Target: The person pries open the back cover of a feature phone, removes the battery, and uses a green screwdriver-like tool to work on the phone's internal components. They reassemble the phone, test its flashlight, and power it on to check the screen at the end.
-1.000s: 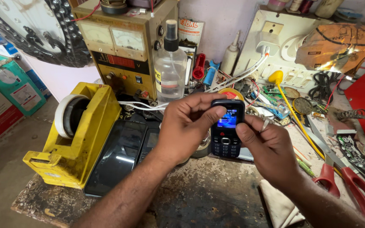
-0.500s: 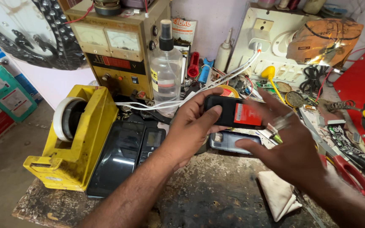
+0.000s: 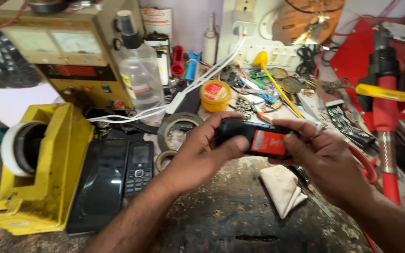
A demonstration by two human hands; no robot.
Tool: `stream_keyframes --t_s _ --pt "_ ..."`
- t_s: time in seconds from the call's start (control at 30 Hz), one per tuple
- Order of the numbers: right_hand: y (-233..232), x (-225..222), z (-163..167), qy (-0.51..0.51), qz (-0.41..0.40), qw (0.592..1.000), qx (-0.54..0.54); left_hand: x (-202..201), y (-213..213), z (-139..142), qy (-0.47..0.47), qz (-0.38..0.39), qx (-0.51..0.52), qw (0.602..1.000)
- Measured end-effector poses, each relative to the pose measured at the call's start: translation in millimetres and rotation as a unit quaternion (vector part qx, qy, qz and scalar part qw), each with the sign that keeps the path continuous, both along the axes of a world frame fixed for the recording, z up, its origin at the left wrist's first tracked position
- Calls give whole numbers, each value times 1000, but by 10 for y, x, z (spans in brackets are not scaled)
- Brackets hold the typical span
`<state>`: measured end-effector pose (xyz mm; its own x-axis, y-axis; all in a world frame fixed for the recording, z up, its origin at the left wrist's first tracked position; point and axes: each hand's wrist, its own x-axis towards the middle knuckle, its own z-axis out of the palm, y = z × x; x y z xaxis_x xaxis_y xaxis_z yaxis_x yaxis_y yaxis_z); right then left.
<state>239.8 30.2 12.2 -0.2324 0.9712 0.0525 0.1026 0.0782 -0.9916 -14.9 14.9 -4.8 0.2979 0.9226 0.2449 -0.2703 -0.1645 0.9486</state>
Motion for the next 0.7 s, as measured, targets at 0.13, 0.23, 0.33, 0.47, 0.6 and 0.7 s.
stream_keyframes --t_s 0.13,0.23,0.33,0.47,0.6,0.7 --pt "-131 4 -110 -73 56 994 63 94 -86 -24 157 102 89 978" --pt "-194 -49 -193 -25 31 999 26 161 -119 -19 170 110 92 975" --pt "-221 -18 -174 -30 73 997 26 140 -128 6 197 98 71 973" --pt "-137 221 78 -200 -28 979 20 -28 -67 73 190 21 20 981" --pt "-138 426 271 -283 -113 951 60 -113 -57 105 213 -55 -88 972" --pt "-285 383 192 -412 -66 904 97 -101 -57 109 256 -76 -83 960"
